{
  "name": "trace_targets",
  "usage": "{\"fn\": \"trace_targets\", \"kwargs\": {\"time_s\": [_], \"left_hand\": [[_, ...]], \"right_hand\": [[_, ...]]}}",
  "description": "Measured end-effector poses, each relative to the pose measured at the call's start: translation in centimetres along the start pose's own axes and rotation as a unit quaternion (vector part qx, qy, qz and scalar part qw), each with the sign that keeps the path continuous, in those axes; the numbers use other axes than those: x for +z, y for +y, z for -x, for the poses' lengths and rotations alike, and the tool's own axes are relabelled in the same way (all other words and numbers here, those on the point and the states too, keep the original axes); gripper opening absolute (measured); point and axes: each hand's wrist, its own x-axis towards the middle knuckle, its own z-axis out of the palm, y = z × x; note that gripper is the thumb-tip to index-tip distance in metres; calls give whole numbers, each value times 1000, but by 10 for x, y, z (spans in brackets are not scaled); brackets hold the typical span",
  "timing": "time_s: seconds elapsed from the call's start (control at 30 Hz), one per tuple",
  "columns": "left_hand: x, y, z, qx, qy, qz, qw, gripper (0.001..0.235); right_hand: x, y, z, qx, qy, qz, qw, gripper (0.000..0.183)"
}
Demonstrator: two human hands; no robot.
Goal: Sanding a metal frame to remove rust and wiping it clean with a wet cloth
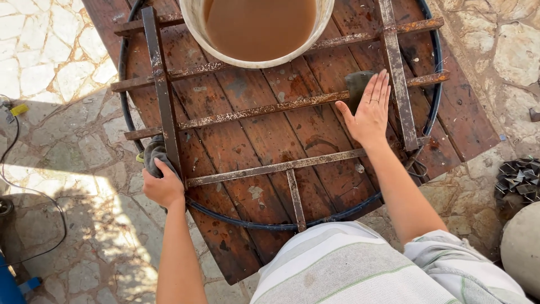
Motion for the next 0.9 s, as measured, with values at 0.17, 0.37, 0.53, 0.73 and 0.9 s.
{"fn": "trace_targets", "kwargs": {"time_s": [0.17,0.37,0.53,0.73,0.9], "left_hand": [[-4,5,0,3,-2,3,1000,42],[-5,10,1,-3,-5,-2,1000,41],[-3,1,3,4,0,0,1000,41],[-9,13,-2,-2,2,-9,1000,40],[-4,5,-1,14,-3,0,1000,40]], "right_hand": [[12,32,-14,-158,-48,61,984,114],[13,39,-10,-126,-48,45,990,114],[31,-8,-19,-52,-64,18,996,115],[28,10,-5,-55,-80,28,995,117],[34,-35,-17,-63,-72,18,995,121]]}}
